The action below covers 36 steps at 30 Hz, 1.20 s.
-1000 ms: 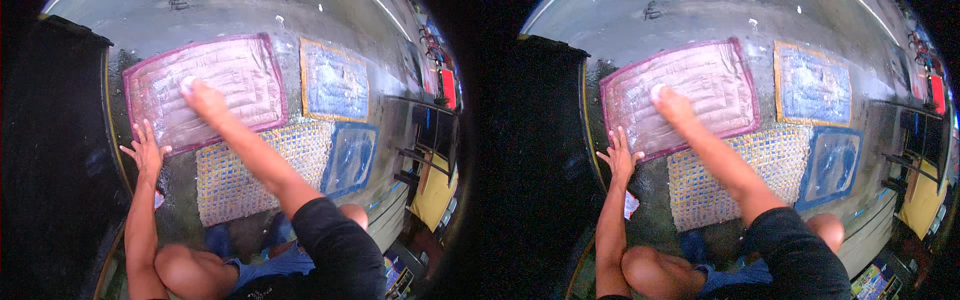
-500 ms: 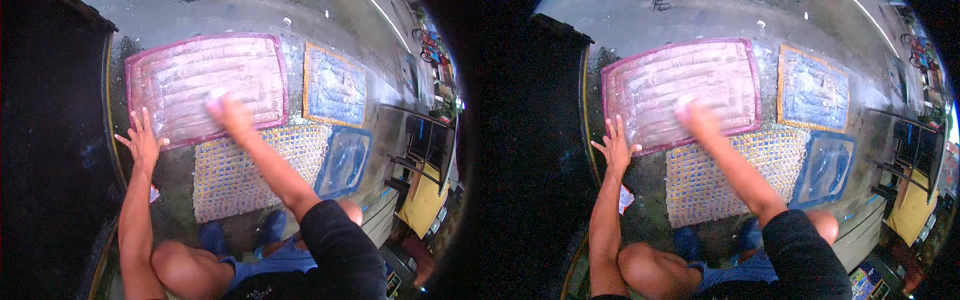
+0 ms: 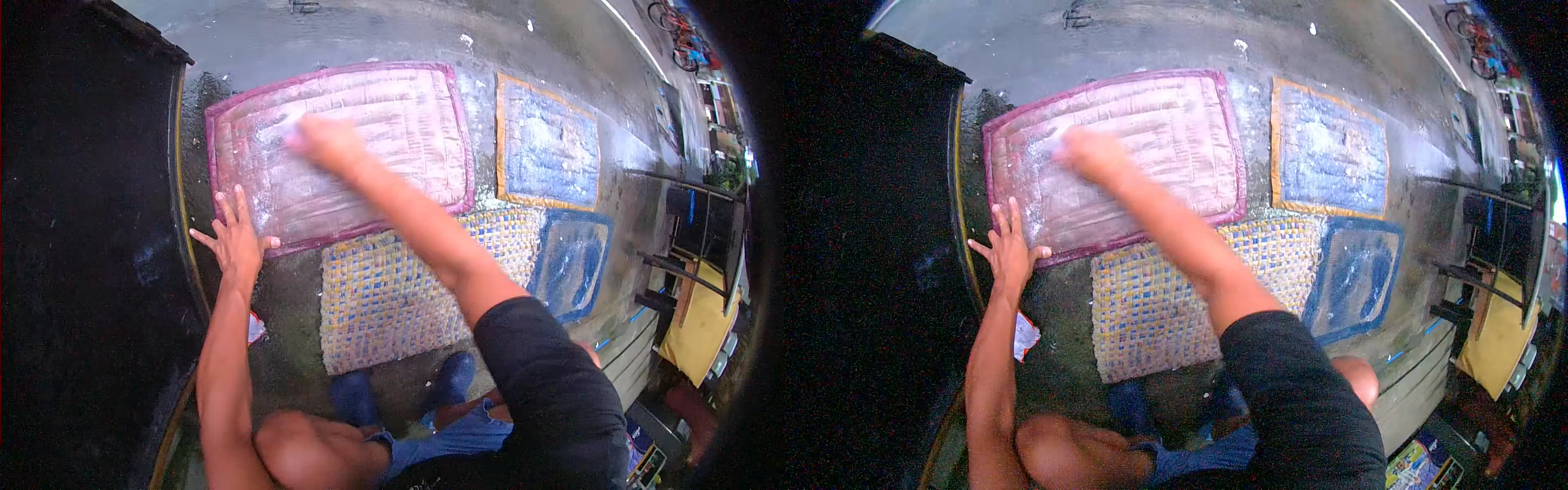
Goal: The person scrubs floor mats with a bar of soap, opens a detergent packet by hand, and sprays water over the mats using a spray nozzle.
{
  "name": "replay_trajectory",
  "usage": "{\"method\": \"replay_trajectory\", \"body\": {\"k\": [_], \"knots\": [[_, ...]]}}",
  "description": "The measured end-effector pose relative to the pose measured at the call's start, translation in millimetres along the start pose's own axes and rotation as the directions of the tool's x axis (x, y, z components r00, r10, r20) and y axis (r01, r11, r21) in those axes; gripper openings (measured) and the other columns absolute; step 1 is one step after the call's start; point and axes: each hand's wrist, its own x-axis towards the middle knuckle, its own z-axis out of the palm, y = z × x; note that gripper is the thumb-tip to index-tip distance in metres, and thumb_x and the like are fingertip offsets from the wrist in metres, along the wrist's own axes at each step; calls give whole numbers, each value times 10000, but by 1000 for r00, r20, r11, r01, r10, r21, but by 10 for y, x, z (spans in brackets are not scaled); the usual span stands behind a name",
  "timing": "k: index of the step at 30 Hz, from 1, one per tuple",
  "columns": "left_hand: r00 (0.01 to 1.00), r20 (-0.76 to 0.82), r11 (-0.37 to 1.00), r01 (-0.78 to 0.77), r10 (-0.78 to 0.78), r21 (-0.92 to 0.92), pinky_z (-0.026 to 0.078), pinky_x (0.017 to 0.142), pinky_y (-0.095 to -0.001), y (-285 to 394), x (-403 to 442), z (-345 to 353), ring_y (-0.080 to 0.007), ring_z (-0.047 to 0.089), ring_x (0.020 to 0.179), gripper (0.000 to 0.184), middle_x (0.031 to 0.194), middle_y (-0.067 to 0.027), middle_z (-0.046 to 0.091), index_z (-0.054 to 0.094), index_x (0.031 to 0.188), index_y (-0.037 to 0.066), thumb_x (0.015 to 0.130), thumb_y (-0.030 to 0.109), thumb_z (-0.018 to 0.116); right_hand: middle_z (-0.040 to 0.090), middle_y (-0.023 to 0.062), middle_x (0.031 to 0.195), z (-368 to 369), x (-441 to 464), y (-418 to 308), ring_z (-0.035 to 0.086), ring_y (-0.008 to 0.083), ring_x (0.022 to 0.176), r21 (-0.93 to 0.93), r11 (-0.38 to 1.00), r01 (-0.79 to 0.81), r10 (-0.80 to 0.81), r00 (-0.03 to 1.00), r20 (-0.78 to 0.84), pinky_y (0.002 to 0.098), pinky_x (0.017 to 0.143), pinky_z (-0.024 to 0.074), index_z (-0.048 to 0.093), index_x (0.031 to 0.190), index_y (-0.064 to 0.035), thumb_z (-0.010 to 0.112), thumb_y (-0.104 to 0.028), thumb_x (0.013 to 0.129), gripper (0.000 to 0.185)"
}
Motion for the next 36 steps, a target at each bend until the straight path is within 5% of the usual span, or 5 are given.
{"method": "replay_trajectory", "body": {"k": [8,13,17,25,36], "knots": [[1000,1,1000,20,-20,5,164,1069,-813,-12,78,55,-428,485,1288,1270,1642,-210,156,81,1611,212,636,508,839,701,252,949,-1372,170,1203,691,431,879,-165,734,-659,515,698,-498,520,765,543,572,1073,-3,575,-501,938,516],[1000,-21,999,12,-13,-51,164,1068,-812,-33,66,18,-416,495,1270,1260,1645,-194,164,85,1612,237,638,512,835,669,301,914,-437,-130,704,667,460,863,-242,962,-123,51,957,-285,538,769,516,603,965,16,576,-490,950,506],[1000,-17,1000,13,-13,-5,154,1073,-810,-58,66,72,-406,500,1262,1256,1644,-187,179,86,1613,240,641,524,828,695,282,899,-1511,36,1640,689,443,886,-316,724,-613,432,761,-485,532,788,530,599,1056,-6,543,-540,936,550],[999,-38,1000,12,-13,-19,165,1092,-795,-43,91,-17,-378,517,1263,1208,1624,-189,239,178,1600,207,639,476,858,676,295,862,-549,-1605,237,654,504,823,-130,916,-380,337,904,-265,587,729,502,619,1056,-20,605,-480,933,477],[1000,-12,1000,4,-4,3,158,1094,-791,-19,46,-23,-393,504,1277,1204,1637,-203,188,152,1606,220,657,481,844,672,300,828,-1029,-1498,1016,661,491,786,-238,681,-692,520,687,-507,573,716,515,616,1025,18,599,-486,941,511]]}}
